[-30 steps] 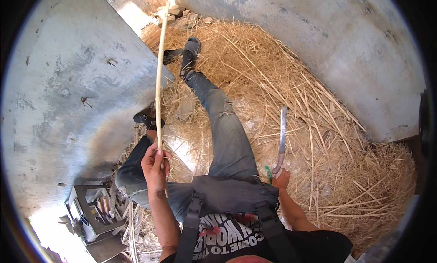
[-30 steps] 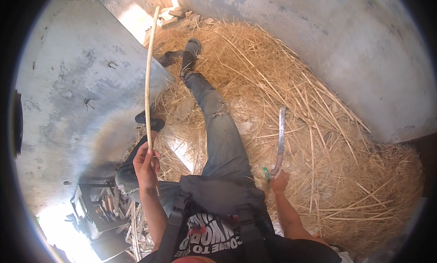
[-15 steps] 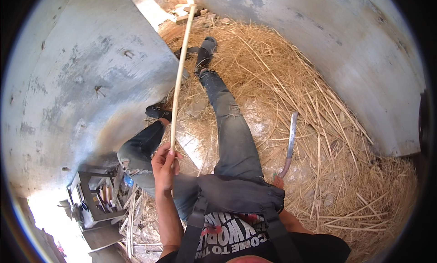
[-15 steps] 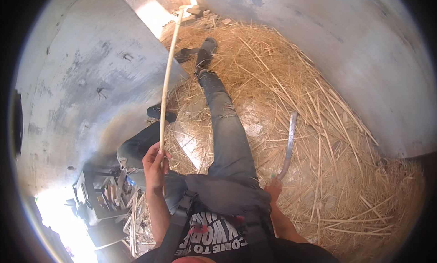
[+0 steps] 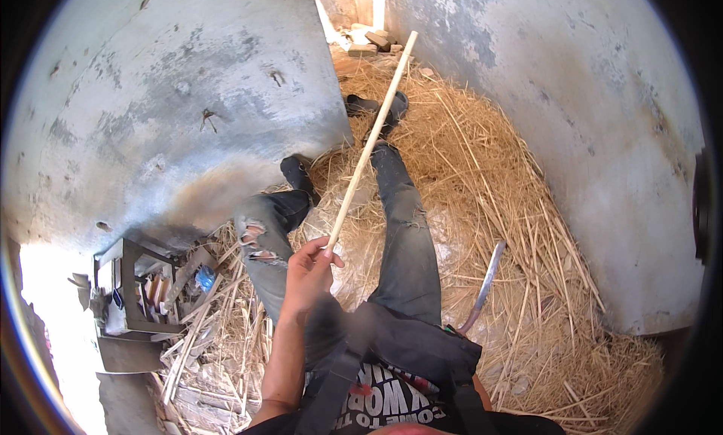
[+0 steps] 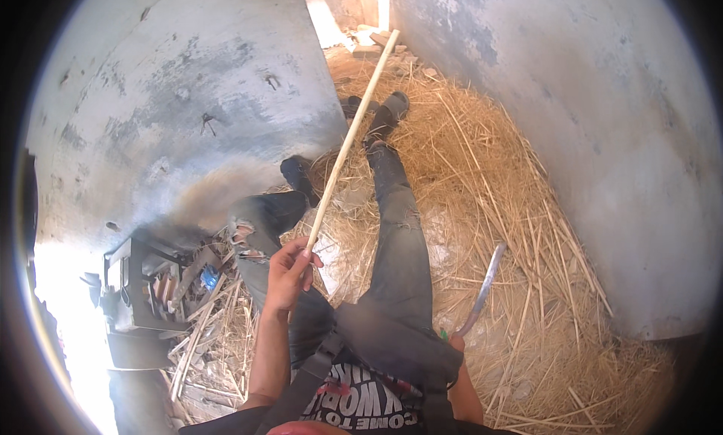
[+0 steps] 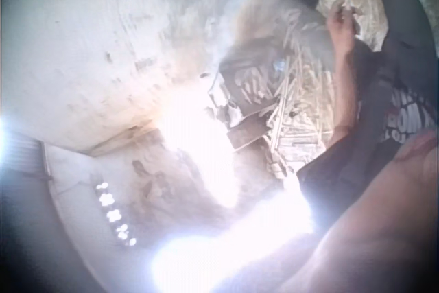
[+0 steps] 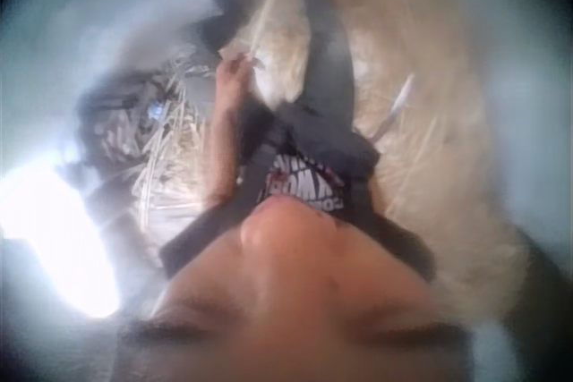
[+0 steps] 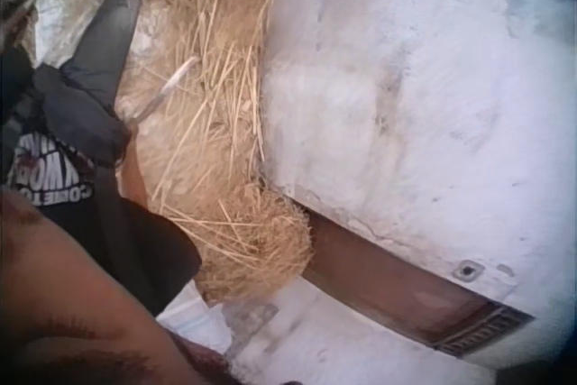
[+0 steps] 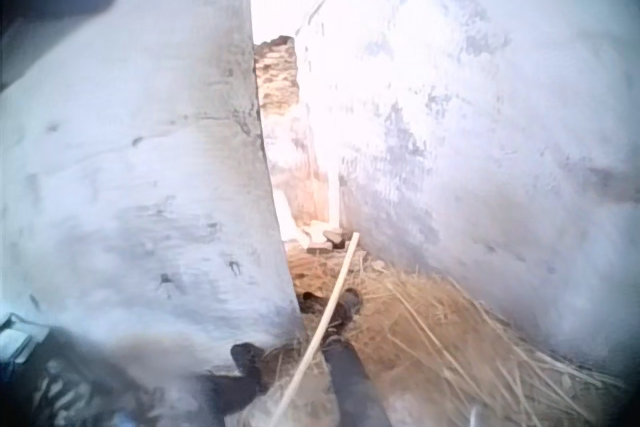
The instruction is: The person shaves a wooden stick using a large knife and then a small green-handled knife.
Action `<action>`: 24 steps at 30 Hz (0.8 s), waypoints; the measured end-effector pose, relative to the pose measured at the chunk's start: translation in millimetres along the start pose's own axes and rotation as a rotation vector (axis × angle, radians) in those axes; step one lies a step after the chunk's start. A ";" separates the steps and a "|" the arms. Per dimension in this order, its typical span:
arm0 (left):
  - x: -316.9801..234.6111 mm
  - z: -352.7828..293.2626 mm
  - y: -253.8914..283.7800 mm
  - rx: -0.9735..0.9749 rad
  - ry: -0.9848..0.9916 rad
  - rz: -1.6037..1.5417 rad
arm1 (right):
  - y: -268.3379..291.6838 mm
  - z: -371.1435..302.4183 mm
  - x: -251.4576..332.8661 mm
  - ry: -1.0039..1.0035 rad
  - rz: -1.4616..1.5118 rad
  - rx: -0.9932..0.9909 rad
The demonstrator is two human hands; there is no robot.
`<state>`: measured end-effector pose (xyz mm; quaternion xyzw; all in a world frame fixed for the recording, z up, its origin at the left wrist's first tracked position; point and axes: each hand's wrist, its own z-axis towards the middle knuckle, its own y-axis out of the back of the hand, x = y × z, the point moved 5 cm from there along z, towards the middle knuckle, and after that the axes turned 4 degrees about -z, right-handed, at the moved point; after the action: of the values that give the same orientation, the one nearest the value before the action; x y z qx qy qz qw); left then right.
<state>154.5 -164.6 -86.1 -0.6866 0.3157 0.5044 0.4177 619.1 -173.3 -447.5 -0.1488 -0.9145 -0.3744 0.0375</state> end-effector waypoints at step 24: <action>-49.9 -22.8 43.5 0.100 -0.131 -0.461 | 337.8 -114.2 244.7 0.464 -0.082 -0.865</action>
<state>112.6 -204.0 -46.3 -0.6847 0.1475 0.4229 0.5750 482.4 35.0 -94.0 -0.0274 -0.6479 -0.7442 0.1602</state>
